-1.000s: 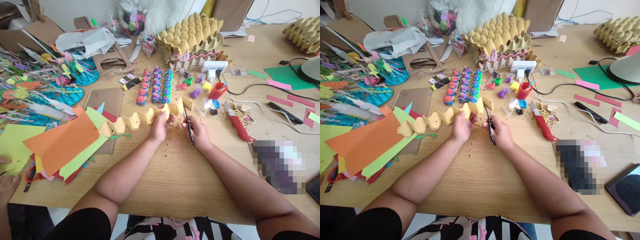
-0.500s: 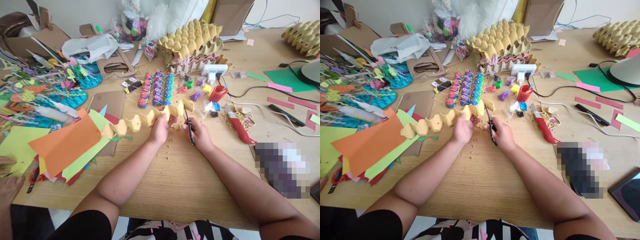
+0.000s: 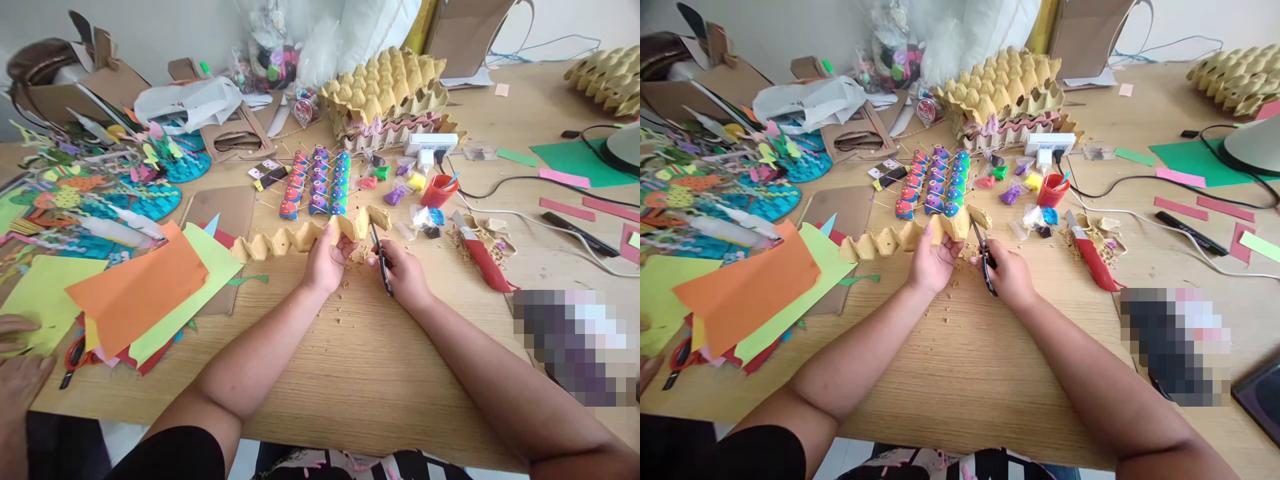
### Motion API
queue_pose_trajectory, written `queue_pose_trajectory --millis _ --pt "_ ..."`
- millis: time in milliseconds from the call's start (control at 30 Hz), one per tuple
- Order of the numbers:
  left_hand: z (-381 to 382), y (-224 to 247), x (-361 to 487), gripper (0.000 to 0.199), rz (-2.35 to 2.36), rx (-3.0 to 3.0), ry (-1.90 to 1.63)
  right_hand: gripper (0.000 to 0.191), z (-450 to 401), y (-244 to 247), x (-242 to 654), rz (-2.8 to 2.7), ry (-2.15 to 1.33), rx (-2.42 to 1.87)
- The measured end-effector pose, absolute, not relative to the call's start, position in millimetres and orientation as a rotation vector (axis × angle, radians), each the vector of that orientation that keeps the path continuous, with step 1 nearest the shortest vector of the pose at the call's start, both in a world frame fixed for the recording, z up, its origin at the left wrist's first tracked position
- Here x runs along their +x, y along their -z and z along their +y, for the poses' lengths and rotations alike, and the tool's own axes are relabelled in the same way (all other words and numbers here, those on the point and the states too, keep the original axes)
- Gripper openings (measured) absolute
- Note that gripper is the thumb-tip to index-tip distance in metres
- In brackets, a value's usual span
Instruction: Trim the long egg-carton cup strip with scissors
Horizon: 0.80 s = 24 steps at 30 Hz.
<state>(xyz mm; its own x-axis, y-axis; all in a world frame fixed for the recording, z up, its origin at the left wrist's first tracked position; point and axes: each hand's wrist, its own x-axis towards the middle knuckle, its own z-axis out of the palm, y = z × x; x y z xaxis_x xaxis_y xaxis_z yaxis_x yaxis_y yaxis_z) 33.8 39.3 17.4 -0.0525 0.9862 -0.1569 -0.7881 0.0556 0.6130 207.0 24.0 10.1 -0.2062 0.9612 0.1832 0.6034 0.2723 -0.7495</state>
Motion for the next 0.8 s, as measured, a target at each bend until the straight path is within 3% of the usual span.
queue_pose_trajectory --millis 267,800 --pt "39.3 -12.4 33.7 0.053 0.782 0.550 -1.578 0.045 19.9 -14.3 207.4 -1.923 -0.734 -1.400" --pt "34.8 -1.9 29.3 0.046 0.828 0.870 -1.629 0.047 13.9 -0.5 204.6 -1.745 -0.866 -1.222"
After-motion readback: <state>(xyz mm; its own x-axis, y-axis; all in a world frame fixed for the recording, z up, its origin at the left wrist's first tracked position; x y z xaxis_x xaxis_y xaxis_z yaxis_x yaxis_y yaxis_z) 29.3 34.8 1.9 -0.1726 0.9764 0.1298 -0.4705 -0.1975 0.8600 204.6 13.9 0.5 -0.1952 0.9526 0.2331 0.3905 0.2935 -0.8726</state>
